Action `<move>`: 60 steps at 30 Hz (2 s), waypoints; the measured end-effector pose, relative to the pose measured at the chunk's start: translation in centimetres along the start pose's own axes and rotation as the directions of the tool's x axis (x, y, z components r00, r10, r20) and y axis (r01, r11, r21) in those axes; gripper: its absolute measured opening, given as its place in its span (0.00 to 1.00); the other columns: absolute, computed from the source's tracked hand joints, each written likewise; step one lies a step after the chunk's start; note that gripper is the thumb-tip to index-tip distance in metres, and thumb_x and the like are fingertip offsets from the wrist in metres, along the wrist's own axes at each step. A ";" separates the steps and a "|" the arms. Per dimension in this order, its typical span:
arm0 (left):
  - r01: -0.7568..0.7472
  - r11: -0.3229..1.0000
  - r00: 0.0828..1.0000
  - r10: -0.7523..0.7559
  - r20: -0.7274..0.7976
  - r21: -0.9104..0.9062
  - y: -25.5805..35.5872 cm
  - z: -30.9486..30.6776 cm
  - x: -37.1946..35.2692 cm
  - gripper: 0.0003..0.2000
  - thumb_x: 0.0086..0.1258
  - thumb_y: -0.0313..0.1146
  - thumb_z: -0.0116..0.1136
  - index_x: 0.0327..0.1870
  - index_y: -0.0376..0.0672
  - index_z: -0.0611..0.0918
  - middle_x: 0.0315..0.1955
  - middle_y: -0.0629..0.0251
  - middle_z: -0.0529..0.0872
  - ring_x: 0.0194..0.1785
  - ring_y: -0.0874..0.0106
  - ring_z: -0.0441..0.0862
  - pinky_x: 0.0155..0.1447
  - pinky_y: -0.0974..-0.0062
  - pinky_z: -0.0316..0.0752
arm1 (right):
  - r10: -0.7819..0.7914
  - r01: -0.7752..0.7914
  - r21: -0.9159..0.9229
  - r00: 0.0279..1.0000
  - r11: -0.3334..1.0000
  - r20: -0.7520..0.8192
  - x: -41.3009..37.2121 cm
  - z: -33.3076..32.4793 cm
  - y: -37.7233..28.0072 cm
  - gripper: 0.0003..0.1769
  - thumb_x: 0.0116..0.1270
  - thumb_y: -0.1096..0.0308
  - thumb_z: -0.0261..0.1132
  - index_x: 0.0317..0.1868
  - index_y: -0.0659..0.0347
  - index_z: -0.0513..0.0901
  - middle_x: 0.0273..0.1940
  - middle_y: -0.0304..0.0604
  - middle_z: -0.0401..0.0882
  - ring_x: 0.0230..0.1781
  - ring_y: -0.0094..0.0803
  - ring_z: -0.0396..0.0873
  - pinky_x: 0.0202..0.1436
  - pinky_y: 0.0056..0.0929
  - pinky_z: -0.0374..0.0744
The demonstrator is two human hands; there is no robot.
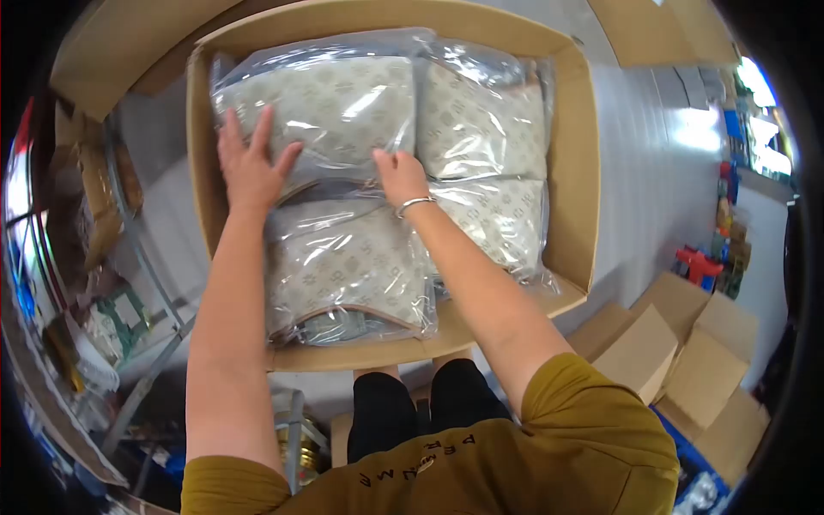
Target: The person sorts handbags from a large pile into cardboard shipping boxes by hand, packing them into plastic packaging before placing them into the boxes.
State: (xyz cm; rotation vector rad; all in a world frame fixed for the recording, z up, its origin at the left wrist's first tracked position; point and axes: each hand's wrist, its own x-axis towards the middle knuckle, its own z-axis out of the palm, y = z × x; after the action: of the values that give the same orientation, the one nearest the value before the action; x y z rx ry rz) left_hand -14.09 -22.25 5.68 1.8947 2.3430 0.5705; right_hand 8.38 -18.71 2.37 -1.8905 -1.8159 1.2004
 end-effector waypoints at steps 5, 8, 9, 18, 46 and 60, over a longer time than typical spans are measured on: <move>-0.010 0.989 0.998 0.000 -0.064 -0.150 -0.5 -0.9 1.0 0.25 0.57 0.43 0.62 0.58 0.58 0.74 0.65 0.50 0.55 0.67 0.53 0.53 0.67 0.63 0.52 | 0.072 -0.031 0.420 0.994 0.907 -0.084 1.8 -0.1 -0.2 0.09 0.60 0.64 0.57 0.32 0.62 0.75 0.31 0.52 0.77 0.34 0.50 0.74 0.40 0.38 0.73; 0.039 0.981 0.984 -0.070 -0.161 -0.189 -2.0 -0.6 2.6 0.24 0.57 0.42 0.62 0.57 0.56 0.74 0.64 0.48 0.56 0.66 0.53 0.55 0.67 0.63 0.53 | -0.113 0.204 0.302 0.950 0.931 -0.292 1.8 0.6 -4.0 0.12 0.59 0.62 0.58 0.31 0.64 0.74 0.29 0.52 0.76 0.29 0.51 0.74 0.33 0.38 0.72; 0.071 0.972 0.970 -0.119 -0.212 -0.222 -2.1 -0.3 2.9 0.23 0.57 0.41 0.62 0.57 0.56 0.75 0.64 0.48 0.57 0.66 0.54 0.56 0.67 0.63 0.53 | -0.103 0.198 0.308 0.949 0.931 -0.299 1.1 0.1 -4.8 0.12 0.59 0.62 0.58 0.31 0.64 0.74 0.29 0.52 0.76 0.29 0.51 0.74 0.33 0.38 0.72; 0.010 0.995 0.997 -0.017 0.070 0.096 0.5 1.3 1.6 0.28 0.59 0.46 0.59 0.62 0.57 0.68 0.65 0.45 0.53 0.67 0.53 0.54 0.66 0.61 0.52 | -0.119 0.108 0.155 0.991 0.982 0.058 0.8 -2.7 2.2 0.14 0.60 0.59 0.59 0.39 0.62 0.75 0.35 0.50 0.78 0.36 0.48 0.76 0.40 0.38 0.73; 0.872 -0.055 0.418 -0.432 0.799 -0.486 -5.9 -5.4 -9.1 0.19 0.65 0.50 0.52 0.46 0.43 0.75 0.34 0.67 0.80 0.35 0.71 0.78 0.39 0.71 0.76 | 0.427 -0.493 -0.057 0.801 0.868 -0.419 -19.6 -28.3 27.7 0.23 0.59 0.53 0.62 0.45 0.64 0.78 0.39 0.48 0.80 0.37 0.35 0.77 0.41 0.31 0.73; 0.727 0.031 0.654 -0.336 0.678 -0.686 -20.9 0.9 -22.9 0.26 0.67 0.48 0.49 0.60 0.41 0.67 0.51 0.61 0.75 0.52 0.67 0.74 0.56 0.69 0.69 | 0.774 -0.114 0.948 0.610 0.296 -0.168 -21.3 -29.1 37.3 0.17 0.67 0.64 0.52 0.50 0.66 0.72 0.49 0.45 0.76 0.49 0.35 0.74 0.51 0.32 0.75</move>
State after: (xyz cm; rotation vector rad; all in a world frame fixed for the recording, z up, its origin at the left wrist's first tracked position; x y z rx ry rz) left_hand -27.82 -47.47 -5.98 0.3497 1.5241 1.0654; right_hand 57.55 -35.14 3.12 -1.7745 -0.0292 1.0919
